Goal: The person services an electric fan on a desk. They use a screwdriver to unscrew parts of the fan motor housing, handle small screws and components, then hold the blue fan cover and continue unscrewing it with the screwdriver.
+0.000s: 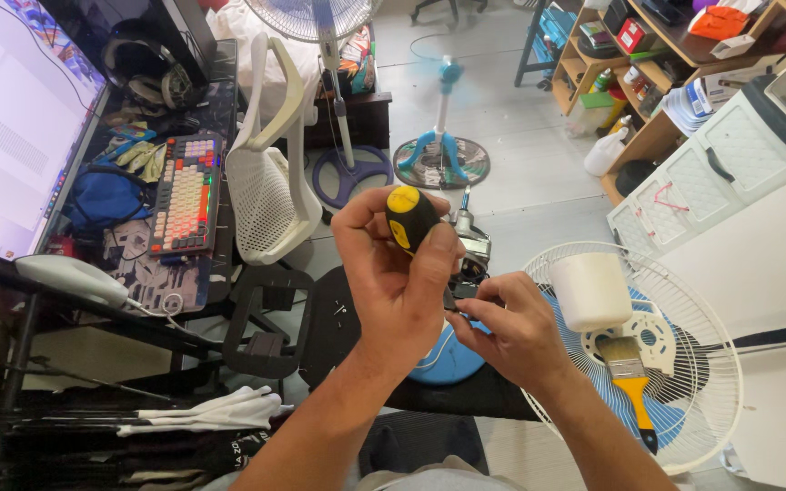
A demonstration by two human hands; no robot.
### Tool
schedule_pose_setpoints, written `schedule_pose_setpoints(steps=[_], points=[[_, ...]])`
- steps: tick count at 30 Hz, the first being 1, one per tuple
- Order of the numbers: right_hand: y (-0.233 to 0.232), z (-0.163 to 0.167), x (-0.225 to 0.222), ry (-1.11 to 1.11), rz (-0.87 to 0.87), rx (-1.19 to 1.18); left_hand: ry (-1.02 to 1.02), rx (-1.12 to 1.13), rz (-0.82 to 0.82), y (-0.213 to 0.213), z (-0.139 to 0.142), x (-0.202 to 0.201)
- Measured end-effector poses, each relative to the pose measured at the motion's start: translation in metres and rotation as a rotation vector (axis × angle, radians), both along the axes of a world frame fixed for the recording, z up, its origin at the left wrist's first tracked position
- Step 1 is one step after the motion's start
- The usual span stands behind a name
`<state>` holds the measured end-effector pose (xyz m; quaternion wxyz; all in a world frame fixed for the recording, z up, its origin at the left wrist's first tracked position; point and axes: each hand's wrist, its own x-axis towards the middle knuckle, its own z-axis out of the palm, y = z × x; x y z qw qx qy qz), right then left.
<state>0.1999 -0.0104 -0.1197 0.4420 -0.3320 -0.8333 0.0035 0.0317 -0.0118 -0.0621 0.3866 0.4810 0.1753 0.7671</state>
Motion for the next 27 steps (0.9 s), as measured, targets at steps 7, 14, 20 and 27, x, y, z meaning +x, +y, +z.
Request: schedule_pose_setpoints(steps=[7,14,20,27], points=[[-0.003,-0.004,0.001,-0.003,-0.015,-0.013,0.074,-0.011,0.071,0.001,-0.004,0.004],[-0.006,-0.015,-0.003,0.086,-0.049,-0.023,0.118,-0.075,-0.018,-0.002,0.005,0.006],[-0.007,-0.020,-0.003,0.090,-0.072,-0.046,0.225,-0.005,-0.086,-0.005,0.018,0.003],[-0.007,-0.023,-0.003,0.201,-0.048,-0.202,0.233,-0.153,-0.305,-0.011,0.034,-0.011]])
